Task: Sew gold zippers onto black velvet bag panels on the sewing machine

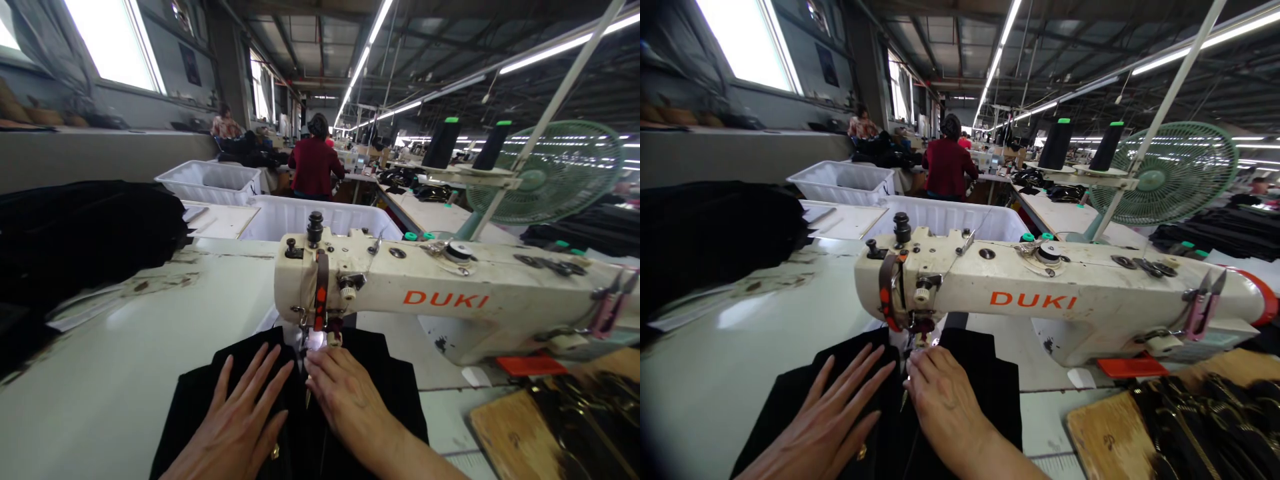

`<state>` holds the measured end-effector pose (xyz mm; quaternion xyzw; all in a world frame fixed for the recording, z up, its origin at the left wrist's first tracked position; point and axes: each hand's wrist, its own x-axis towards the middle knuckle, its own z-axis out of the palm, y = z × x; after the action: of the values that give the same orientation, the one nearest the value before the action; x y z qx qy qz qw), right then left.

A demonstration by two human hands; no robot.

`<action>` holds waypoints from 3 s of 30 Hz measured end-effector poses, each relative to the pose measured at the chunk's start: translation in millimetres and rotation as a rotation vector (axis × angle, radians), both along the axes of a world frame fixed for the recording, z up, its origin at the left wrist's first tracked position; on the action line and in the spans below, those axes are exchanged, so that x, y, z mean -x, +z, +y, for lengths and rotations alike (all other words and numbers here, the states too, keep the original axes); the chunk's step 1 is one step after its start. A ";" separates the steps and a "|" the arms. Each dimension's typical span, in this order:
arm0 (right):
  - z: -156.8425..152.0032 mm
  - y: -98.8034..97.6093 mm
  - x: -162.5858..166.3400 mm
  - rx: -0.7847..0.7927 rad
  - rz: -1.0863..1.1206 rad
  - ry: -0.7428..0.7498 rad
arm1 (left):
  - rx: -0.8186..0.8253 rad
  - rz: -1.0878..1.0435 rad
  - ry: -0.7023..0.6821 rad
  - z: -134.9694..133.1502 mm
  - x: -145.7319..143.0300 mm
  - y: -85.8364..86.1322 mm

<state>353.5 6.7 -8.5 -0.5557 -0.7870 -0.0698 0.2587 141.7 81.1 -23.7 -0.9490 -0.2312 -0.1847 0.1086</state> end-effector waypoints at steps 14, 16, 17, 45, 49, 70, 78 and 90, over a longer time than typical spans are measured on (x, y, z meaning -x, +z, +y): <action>1.8 0.6 1.1 -0.010 -0.009 -0.018 | 0.073 -0.015 -0.118 -2.1 -12.0 13.6; 2.0 0.1 1.3 -0.027 0.002 -0.023 | 0.076 -0.007 -0.094 0.0 -14.0 9.1; 2.0 0.4 1.6 -0.033 0.009 -0.028 | 0.077 -0.002 -0.080 1.2 -15.1 6.1; 5.5 -8.3 3.4 -0.084 0.005 -0.070 | 0.150 -0.050 -0.041 1.6 -22.0 11.4; 6.2 -10.8 5.5 -0.115 -0.030 -0.092 | 0.158 -0.028 -0.081 5.7 -20.8 17.4; 12.6 -26.6 18.3 -0.195 -0.143 -0.219 | 0.074 -0.069 -0.099 13.8 -16.7 17.2; 12.8 -22.2 21.6 -0.193 -0.137 -0.232 | -0.001 -0.097 -0.077 11.0 -15.5 16.3; 13.5 -31.1 18.6 -0.128 -0.112 -0.220 | 0.052 -0.050 -0.133 16.0 -17.9 18.4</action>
<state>334.9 20.2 -39.5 -0.6162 -0.7284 -0.1789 0.2402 159.6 97.1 -5.3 -0.9599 -0.1751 -0.2088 0.0658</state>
